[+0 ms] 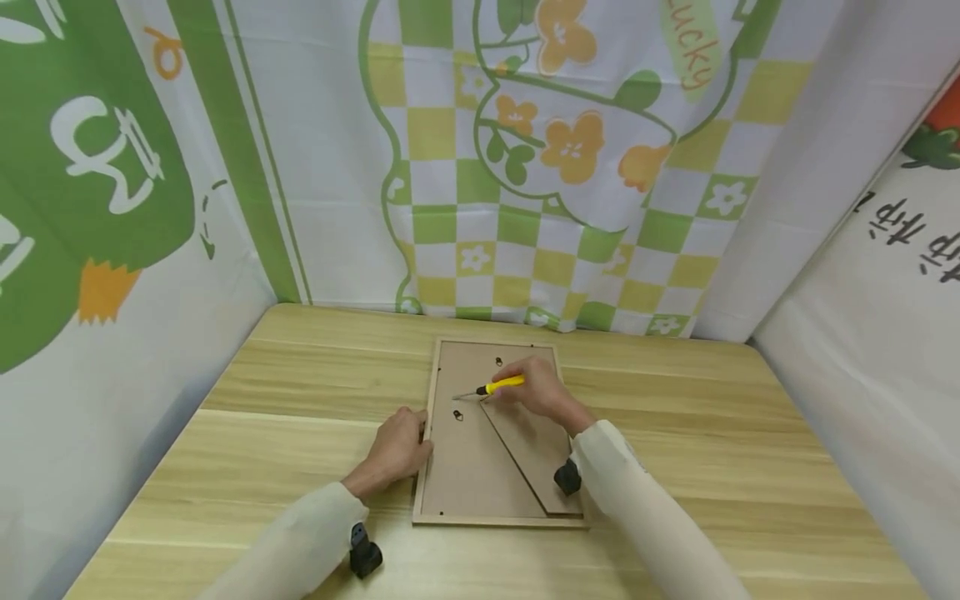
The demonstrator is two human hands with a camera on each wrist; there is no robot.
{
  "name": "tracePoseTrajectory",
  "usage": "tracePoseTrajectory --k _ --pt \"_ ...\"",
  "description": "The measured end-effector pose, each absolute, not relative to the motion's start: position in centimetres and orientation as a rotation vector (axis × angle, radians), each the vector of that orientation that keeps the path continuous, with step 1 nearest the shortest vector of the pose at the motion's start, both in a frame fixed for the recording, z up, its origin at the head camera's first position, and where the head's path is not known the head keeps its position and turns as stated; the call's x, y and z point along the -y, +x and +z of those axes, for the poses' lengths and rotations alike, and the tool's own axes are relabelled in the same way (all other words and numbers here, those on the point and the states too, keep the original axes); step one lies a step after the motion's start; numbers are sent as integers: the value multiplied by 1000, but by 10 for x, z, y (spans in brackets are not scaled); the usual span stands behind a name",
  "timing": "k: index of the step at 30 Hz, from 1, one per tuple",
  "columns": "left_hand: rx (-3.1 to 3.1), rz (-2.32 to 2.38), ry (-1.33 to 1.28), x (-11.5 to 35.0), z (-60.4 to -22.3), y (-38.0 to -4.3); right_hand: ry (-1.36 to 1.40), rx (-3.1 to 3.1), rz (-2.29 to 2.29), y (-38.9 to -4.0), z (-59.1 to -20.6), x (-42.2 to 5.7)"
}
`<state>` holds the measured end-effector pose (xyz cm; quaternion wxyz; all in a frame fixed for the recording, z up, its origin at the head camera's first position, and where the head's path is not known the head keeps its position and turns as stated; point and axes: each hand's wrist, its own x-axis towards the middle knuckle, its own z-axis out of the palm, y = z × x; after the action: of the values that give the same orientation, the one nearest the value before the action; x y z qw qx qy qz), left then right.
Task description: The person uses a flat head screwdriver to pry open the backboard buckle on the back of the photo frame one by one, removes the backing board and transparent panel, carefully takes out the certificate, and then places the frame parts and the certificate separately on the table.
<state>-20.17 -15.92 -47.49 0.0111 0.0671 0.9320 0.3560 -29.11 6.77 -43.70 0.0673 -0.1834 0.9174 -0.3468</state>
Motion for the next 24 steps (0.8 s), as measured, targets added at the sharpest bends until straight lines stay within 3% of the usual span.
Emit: tracePoseTrajectory --k 8,24 --pt "-2949 1084 229 160 -475 -199 -405 -2782 -1101 -311 -446 -59" --pt "-2963 1058 236 162 -477 -199 -396 -2780 -1149 -327 -454 -51"
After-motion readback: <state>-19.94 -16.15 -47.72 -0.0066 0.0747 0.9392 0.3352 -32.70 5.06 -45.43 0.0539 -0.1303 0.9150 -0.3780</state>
